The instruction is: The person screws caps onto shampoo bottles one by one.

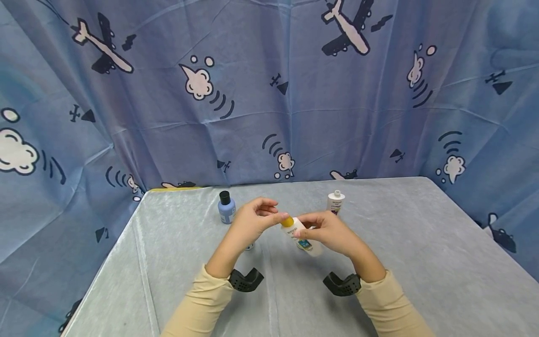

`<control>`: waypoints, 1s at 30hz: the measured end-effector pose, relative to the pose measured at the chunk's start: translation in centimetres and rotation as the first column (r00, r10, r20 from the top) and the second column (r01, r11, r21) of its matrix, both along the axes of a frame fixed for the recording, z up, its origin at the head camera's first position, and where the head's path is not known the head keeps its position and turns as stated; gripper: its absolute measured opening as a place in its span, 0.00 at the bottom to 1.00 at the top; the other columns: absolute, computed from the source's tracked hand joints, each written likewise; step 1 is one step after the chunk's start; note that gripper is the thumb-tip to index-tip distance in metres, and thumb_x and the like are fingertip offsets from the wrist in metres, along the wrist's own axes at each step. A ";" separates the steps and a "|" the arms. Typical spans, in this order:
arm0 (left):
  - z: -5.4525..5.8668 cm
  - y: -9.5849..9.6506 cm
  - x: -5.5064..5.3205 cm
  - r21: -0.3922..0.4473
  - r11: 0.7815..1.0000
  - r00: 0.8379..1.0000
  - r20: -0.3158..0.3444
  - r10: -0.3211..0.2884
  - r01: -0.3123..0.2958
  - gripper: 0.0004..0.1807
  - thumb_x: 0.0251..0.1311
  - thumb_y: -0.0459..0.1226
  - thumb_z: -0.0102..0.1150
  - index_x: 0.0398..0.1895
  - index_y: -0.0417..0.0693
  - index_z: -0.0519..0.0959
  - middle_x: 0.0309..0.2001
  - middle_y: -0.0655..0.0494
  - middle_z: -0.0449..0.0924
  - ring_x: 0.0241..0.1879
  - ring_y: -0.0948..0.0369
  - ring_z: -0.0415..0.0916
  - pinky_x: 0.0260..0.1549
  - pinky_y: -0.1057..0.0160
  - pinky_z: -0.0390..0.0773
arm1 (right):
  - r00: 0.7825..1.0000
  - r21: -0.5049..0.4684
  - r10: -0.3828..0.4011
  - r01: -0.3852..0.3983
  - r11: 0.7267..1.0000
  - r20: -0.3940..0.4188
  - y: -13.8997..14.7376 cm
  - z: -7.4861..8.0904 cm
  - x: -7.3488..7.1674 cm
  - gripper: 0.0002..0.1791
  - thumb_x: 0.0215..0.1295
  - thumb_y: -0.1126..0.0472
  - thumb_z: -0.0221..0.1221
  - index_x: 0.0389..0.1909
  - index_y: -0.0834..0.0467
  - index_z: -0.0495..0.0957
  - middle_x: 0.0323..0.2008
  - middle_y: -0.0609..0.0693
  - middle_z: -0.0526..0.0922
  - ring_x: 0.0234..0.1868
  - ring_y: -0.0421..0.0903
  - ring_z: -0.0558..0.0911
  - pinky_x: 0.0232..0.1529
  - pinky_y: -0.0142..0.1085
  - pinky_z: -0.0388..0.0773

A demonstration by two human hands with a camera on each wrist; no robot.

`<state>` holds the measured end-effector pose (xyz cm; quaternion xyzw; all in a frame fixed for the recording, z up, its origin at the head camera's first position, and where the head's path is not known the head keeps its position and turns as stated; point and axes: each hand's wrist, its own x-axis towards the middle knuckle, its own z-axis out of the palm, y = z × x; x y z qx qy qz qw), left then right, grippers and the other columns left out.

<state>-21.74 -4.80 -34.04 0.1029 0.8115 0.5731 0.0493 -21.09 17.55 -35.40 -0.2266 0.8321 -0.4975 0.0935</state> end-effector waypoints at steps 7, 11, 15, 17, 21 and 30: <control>-0.3 0.2 0.1 0.011 1.000 1.000 -0.002 0.003 -0.003 0.21 0.54 0.49 0.73 0.47 0.49 0.83 0.43 0.56 0.86 0.43 0.61 0.81 0.43 0.62 0.81 | 1.000 0.007 -0.007 0.007 1.000 -0.019 0.0 -0.2 -0.1 0.20 0.64 0.58 0.66 0.53 0.64 0.83 0.41 0.56 0.87 0.42 0.44 0.83 0.40 0.36 0.83; -0.4 0.3 0.0 0.019 1.000 1.000 -0.015 -0.004 0.004 0.19 0.53 0.48 0.74 0.43 0.49 0.84 0.42 0.56 0.86 0.42 0.62 0.81 0.43 0.62 0.81 | 1.000 0.001 -0.005 0.005 1.000 -0.023 0.0 -0.2 -0.1 0.20 0.64 0.58 0.66 0.53 0.64 0.83 0.41 0.56 0.88 0.41 0.44 0.83 0.40 0.36 0.83; -0.4 0.2 0.0 0.026 0.999 0.999 -0.016 -0.032 0.032 0.16 0.53 0.46 0.74 0.43 0.51 0.85 0.42 0.56 0.86 0.44 0.62 0.81 0.45 0.62 0.81 | 1.000 0.005 -0.014 0.014 1.000 -0.016 0.0 -0.2 -0.1 0.20 0.63 0.58 0.66 0.53 0.64 0.83 0.41 0.56 0.88 0.41 0.44 0.83 0.39 0.36 0.83; -0.3 0.1 0.0 0.043 0.997 0.998 -0.008 -0.058 0.058 0.16 0.53 0.43 0.74 0.45 0.51 0.85 0.43 0.55 0.86 0.45 0.62 0.81 0.46 0.62 0.82 | 1.000 0.004 -0.020 0.020 1.000 -0.009 0.1 -0.1 -0.1 0.20 0.63 0.58 0.66 0.53 0.64 0.83 0.42 0.56 0.87 0.41 0.44 0.83 0.39 0.36 0.83; -0.1 -0.1 0.1 0.091 0.988 0.993 -0.003 -0.121 0.121 0.19 0.55 0.38 0.73 0.50 0.48 0.84 0.49 0.52 0.85 0.49 0.59 0.83 0.48 0.61 0.83 | 1.000 -0.010 -0.019 0.019 1.000 0.004 0.2 0.0 0.0 0.20 0.63 0.59 0.66 0.53 0.65 0.82 0.42 0.58 0.87 0.42 0.45 0.83 0.40 0.36 0.83; -0.3 -0.1 -0.1 0.107 0.967 0.972 -0.041 -0.229 0.232 0.20 0.58 0.32 0.68 0.56 0.41 0.81 0.56 0.45 0.83 0.53 0.52 0.83 0.51 0.60 0.84 | 1.000 -0.011 0.008 -0.008 1.000 0.014 0.3 0.1 0.1 0.20 0.63 0.59 0.66 0.53 0.65 0.82 0.42 0.58 0.87 0.42 0.46 0.83 0.41 0.38 0.82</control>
